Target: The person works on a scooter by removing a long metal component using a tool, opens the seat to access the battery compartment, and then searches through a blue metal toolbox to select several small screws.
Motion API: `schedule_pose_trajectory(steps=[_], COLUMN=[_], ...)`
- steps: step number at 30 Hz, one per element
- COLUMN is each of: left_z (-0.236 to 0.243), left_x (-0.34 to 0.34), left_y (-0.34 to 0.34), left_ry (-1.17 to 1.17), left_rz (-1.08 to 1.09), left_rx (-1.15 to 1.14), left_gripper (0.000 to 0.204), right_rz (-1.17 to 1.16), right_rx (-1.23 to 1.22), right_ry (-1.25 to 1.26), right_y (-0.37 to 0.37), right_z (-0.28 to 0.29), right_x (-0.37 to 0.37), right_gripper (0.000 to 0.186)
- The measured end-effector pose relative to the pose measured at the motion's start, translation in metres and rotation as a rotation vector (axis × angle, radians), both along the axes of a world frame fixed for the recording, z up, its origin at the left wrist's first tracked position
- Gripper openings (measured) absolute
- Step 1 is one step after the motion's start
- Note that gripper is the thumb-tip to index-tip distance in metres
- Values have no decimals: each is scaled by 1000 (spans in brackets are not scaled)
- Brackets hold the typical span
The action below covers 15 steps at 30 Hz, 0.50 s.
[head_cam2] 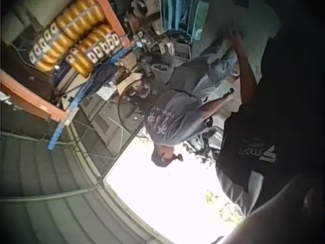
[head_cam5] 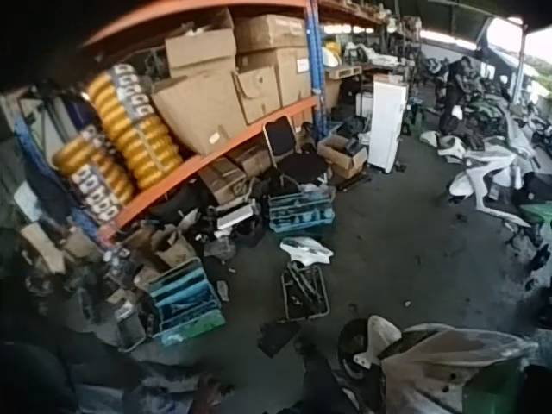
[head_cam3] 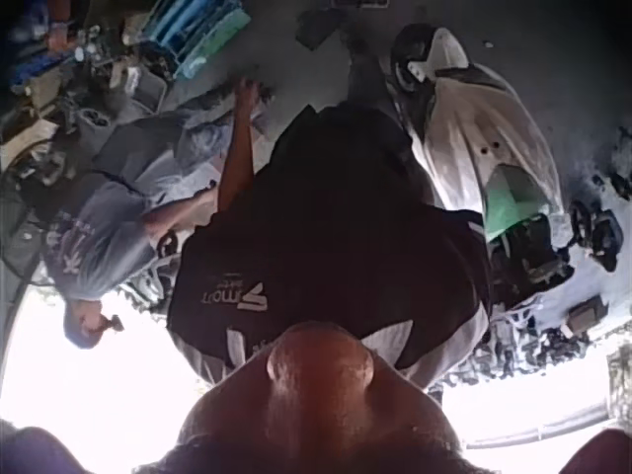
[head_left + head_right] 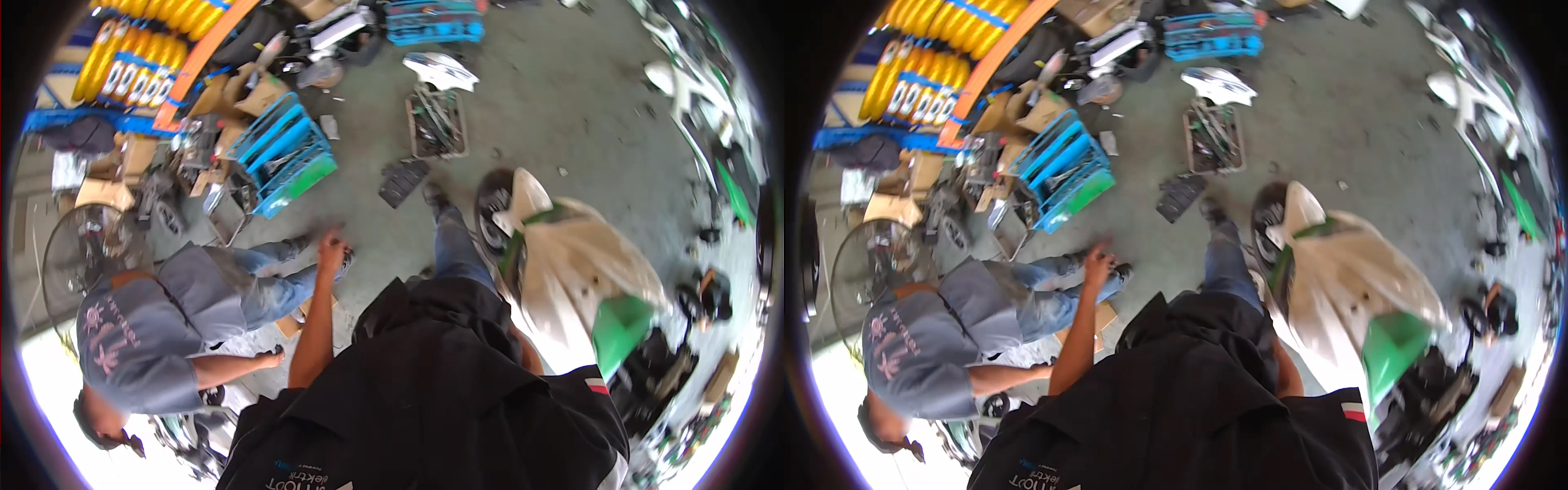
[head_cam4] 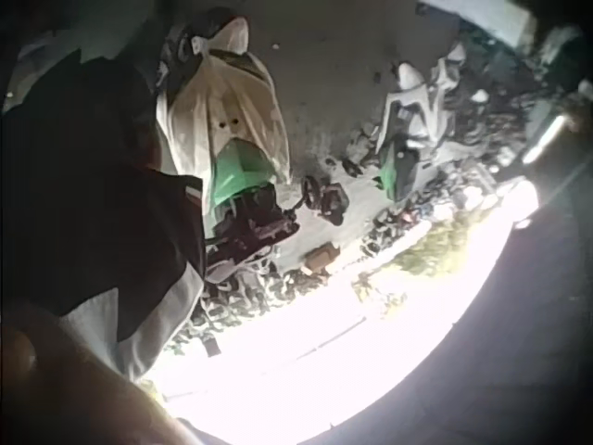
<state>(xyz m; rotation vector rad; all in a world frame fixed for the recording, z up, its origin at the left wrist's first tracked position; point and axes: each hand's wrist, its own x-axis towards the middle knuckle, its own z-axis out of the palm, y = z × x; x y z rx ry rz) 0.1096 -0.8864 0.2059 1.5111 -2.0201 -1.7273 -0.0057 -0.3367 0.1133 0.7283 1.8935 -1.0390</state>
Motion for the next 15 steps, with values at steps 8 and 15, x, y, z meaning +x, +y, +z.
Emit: schedule_pose_trajectory(steps=[8,15], left_z=[-9,-44], left_x=[136,120], left_y=[27,41], left_ry=[-326,-301], left_rz=[493,849], left_rx=[317,633], left_gripper=[50,49], right_rz=[548,1624], right_rx=[90,-272], right_ry=[-190,580], right_y=[-157,-381], right_z=[-92,-91], right_x=[-127,-328], right_gripper=[25,22])
